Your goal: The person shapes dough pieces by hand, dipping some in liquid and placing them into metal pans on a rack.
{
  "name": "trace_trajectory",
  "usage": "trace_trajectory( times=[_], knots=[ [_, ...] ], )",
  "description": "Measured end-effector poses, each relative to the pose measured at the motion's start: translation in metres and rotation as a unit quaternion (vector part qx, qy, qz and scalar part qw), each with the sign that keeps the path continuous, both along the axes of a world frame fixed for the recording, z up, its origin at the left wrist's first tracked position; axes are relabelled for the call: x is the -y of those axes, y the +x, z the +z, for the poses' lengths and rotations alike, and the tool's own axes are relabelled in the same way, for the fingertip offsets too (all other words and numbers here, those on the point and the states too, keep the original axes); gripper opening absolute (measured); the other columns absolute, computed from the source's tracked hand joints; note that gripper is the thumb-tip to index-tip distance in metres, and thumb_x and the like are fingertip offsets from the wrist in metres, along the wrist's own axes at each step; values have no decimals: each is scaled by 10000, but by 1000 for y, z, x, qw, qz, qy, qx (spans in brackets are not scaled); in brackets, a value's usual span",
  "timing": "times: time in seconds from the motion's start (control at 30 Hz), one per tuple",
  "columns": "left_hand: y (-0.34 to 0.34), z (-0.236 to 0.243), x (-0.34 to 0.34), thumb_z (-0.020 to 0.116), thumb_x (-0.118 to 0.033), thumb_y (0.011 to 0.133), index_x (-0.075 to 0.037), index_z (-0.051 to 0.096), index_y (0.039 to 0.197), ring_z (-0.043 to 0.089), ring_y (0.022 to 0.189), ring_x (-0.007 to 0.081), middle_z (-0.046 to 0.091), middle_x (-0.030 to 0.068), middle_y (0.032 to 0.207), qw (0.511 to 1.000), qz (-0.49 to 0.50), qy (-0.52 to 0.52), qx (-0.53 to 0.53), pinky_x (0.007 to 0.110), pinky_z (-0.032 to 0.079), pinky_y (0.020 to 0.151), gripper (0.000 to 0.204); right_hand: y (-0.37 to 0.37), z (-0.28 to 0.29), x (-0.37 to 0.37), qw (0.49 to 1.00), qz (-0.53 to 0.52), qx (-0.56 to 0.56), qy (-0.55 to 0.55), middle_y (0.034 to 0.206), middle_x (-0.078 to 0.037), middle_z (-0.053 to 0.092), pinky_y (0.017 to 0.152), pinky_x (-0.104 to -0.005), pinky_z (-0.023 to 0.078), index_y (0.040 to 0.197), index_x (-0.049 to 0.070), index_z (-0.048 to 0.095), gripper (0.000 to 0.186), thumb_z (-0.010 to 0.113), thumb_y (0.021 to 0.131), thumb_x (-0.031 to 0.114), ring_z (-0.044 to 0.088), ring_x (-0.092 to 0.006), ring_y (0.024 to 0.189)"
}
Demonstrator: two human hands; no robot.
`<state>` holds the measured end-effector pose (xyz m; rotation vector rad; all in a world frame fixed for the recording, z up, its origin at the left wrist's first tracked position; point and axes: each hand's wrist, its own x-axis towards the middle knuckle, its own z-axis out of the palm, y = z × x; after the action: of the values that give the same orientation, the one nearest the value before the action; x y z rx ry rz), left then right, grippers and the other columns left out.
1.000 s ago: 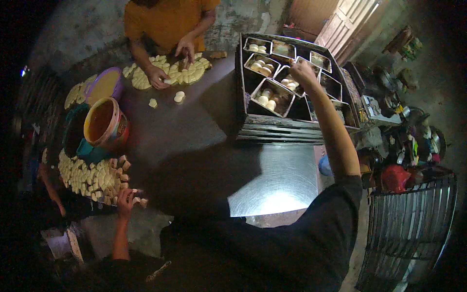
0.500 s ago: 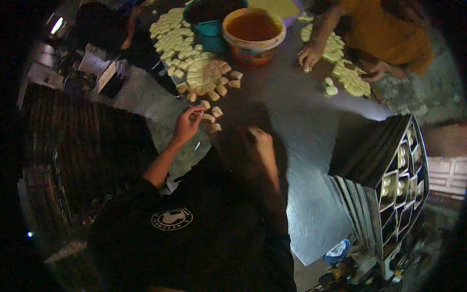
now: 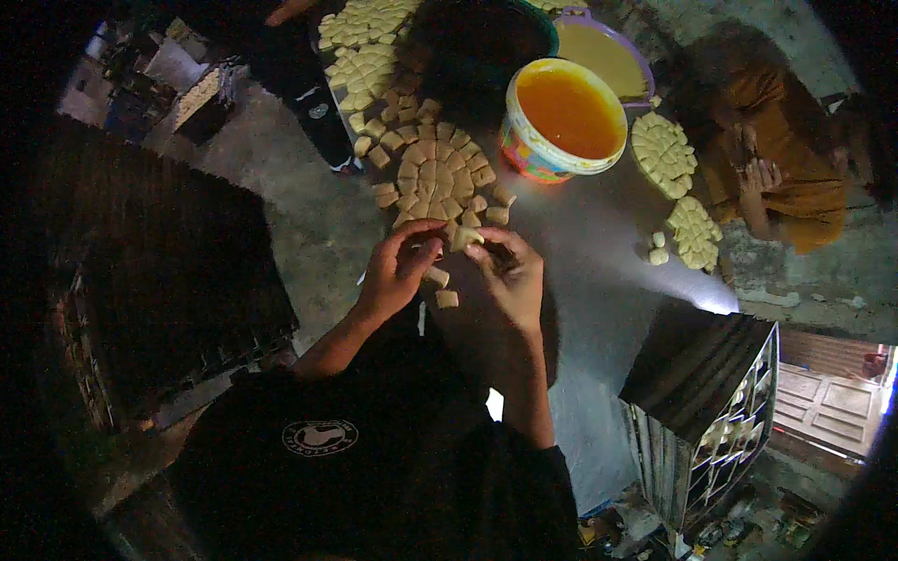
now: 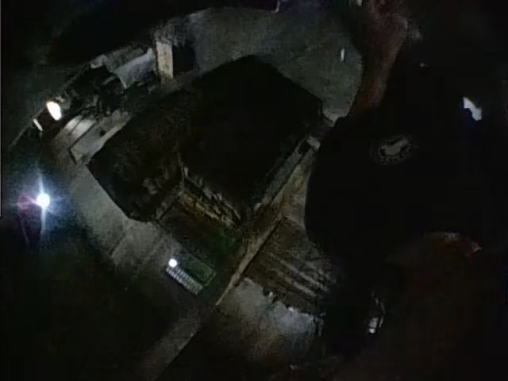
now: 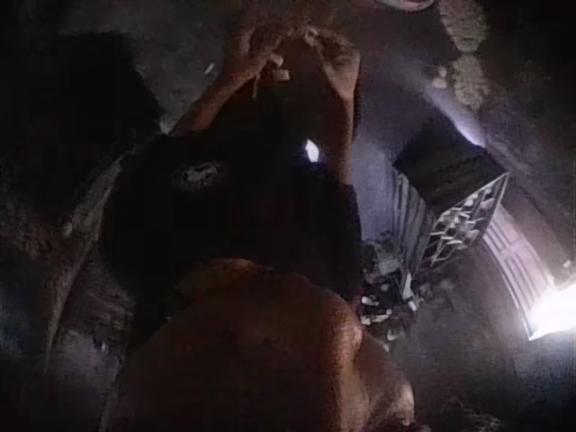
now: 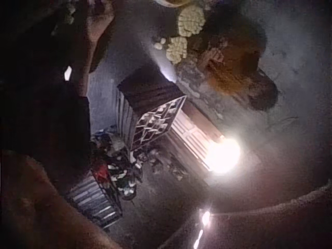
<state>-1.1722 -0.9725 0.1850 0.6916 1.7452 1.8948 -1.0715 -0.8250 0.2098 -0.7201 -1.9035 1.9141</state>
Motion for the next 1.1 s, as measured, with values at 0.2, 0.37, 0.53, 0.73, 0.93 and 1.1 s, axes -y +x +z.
trace_trajectory(
  times=[0.2,0.37,0.53,0.73,0.93,1.1],
  knots=[
    [-36,68,-27,648,-174,934,-14,634,1113,635,910,136,651,46,989,995,-67,76,-17,293,509,824,241,-33,46,9,977,-82,-186,69,1075,-155,666,905,-318,500,987,-31,711,128,709,861,-9,624,-176,1021],
    [-87,75,-50,574,-303,918,-51,644,1126,617,1007,283,646,89,1096,914,-45,216,-340,428,501,867,334,-62,46,14,983,-98,-142,-61,1116,-130,667,880,-297,497,959,-35,717,132,734,829,-15,636,-164,966],
    [-105,42,-81,624,-301,897,-37,653,1039,620,897,258,650,101,968,822,-174,511,-182,424,502,823,301,-103,75,37,973,-81,-208,-55,1141,-93,638,890,-291,475,1303,-15,497,536,737,826,39,610,-142,1003],
    [-106,12,-92,706,-333,863,-5,504,1169,616,849,192,634,119,913,847,-152,483,160,360,527,769,492,-132,65,27,982,-65,-154,-89,1230,-141,586,992,-349,419,1448,47,322,635,660,911,68,560,-209,1139],
    [-139,8,-101,792,-234,788,-67,213,1486,484,1171,217,417,140,1325,961,-123,223,105,385,441,993,922,-157,79,-43,991,-83,-19,-99,1194,-149,631,872,-313,511,1359,52,427,483,637,924,56,627,-201,1066],
    [-160,0,-91,653,-130,905,-103,279,1451,501,1110,189,444,90,1245,959,-169,115,198,382,427,987,663,-203,31,-183,961,-127,108,220,934,-47,627,656,-258,485,1251,75,518,343,593,919,29,590,-106,795]
  ],
)
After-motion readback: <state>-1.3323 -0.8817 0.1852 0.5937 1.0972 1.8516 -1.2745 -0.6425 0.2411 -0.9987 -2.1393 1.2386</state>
